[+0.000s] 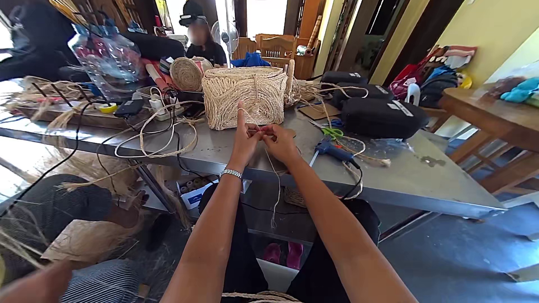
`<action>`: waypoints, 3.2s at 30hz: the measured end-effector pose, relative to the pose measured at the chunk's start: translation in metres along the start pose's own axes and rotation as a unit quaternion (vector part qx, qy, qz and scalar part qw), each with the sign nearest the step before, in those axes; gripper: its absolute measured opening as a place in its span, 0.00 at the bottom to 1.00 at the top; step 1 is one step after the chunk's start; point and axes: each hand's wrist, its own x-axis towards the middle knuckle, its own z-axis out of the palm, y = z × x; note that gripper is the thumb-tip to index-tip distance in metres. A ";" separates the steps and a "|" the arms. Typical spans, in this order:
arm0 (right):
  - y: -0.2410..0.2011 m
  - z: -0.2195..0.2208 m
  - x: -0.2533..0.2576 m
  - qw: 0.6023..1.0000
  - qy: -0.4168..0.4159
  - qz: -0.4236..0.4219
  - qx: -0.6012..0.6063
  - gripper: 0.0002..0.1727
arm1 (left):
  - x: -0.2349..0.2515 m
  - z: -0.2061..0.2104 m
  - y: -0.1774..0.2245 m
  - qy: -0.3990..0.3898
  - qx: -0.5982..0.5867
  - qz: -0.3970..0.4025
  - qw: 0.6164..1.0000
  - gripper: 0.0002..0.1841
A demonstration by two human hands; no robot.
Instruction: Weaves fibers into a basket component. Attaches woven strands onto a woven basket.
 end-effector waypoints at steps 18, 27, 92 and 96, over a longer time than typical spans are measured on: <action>-0.006 -0.005 -0.003 0.994 0.096 0.018 -0.055 0.09 | 0.001 0.000 -0.002 -0.026 0.036 0.014 0.999 0.57; -0.006 -0.006 -0.003 0.997 0.065 0.018 -0.049 0.10 | 0.001 -0.001 -0.003 -0.015 0.046 0.020 0.999 0.56; 0.001 0.001 -0.003 0.996 0.050 -0.063 -0.031 0.14 | -0.015 0.001 0.008 -0.001 0.038 0.000 0.999 0.55; 0.000 -0.001 -0.002 0.995 0.068 -0.053 -0.045 0.10 | -0.015 0.001 0.009 0.006 0.050 -0.002 0.999 0.55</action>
